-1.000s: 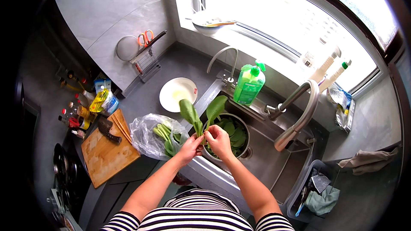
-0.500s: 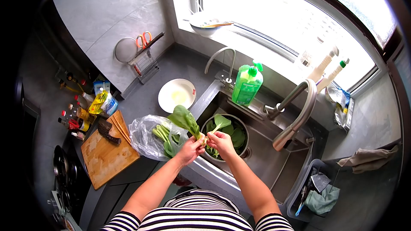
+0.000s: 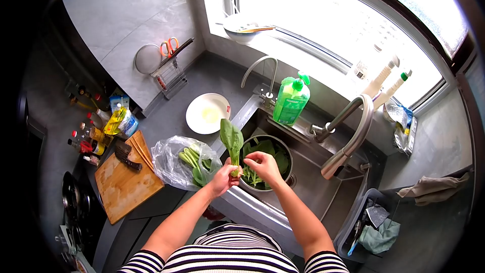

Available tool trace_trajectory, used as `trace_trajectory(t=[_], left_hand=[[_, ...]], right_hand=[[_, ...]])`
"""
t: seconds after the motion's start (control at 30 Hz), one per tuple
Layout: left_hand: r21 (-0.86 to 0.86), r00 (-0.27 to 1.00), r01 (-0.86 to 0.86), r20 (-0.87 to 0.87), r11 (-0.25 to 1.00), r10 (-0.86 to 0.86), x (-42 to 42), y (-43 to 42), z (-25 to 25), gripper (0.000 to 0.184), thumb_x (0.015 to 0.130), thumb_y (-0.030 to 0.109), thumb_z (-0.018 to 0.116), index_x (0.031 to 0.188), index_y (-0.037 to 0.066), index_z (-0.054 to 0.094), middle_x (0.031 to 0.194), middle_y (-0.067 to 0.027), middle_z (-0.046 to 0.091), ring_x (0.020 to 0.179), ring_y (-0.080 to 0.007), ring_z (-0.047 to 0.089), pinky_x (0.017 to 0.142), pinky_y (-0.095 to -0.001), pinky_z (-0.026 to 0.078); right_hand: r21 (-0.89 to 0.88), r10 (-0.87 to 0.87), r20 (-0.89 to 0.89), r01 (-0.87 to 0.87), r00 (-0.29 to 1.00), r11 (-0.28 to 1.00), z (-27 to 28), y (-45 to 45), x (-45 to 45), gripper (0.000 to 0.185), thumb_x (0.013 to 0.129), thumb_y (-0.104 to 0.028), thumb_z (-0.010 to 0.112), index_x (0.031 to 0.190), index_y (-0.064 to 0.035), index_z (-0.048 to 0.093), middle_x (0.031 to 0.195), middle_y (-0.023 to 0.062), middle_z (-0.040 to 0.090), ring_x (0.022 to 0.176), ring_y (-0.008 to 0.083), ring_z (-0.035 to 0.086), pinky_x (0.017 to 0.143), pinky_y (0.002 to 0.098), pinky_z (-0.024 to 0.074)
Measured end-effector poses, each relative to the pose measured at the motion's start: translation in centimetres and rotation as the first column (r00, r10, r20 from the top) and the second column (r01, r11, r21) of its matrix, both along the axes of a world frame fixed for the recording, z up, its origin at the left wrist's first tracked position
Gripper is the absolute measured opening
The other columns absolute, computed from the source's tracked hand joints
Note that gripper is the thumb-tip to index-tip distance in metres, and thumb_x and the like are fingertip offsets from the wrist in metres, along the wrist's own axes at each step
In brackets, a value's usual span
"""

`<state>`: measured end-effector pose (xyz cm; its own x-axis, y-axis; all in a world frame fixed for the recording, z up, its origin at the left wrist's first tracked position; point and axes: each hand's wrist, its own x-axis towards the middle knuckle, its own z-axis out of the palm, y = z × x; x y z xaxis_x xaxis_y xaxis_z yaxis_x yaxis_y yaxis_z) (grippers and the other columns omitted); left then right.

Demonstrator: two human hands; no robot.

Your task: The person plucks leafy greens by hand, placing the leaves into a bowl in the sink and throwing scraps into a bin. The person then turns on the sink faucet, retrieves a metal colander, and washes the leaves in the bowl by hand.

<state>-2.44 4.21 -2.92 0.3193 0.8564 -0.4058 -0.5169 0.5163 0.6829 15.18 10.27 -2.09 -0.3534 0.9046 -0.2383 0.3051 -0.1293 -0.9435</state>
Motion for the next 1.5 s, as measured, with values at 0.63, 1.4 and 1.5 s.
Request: trace_trajectory(t=[0.63, 1.4, 1.5], left_hand=[[0.137, 0.987, -0.162, 0.019, 0.977, 0.161, 0.8, 0.4, -0.3, 0.016, 0.099, 0.026, 0.041, 0.107, 0.014, 0.049, 0.088, 0.0041, 0.052, 0.073, -0.0034, 0.045, 0.057, -0.0183, 0.035], [-0.151, 0.911, -0.318, 0.224, 0.936, 0.346, 1.5, 2.2, 0.4, 0.017, 0.099, 0.026, 0.039, 0.096, 0.010, 0.046, 0.073, 0.0001, 0.044, 0.061, -0.0083, 0.038, 0.054, -0.0226, 0.034], [-0.112, 0.912, -0.281, 0.279, 0.953, 0.302, 1.4, 1.6, -0.1, 0.020, 0.099, 0.027, 0.040, 0.093, 0.010, 0.048, 0.073, 0.0003, 0.045, 0.061, -0.0078, 0.039, 0.055, -0.0225, 0.034]], right_hand=[[-0.585, -0.488, -0.562, 0.095, 0.668, 0.805, 0.3, -1.2, -2.8, 0.013, 0.088, -0.014, 0.062, 0.090, -0.0020, 0.059, 0.078, 0.0024, 0.062, 0.067, 0.0087, 0.061, 0.061, 0.0185, 0.0509], [-0.538, -0.645, -0.635, 0.357, 0.425, 0.764, -1.9, -1.7, -5.6, 0.011, 0.089, -0.013, 0.060, 0.085, -0.0045, 0.055, 0.080, 0.0044, 0.060, 0.074, 0.0126, 0.060, 0.069, 0.0241, 0.0514], [-0.701, -0.757, -0.594, 0.288, 0.271, 0.653, -3.3, -0.9, -4.3, 0.011, 0.089, -0.014, 0.060, 0.087, -0.0043, 0.055, 0.082, 0.0052, 0.061, 0.075, 0.0145, 0.060, 0.076, 0.0277, 0.0536]])
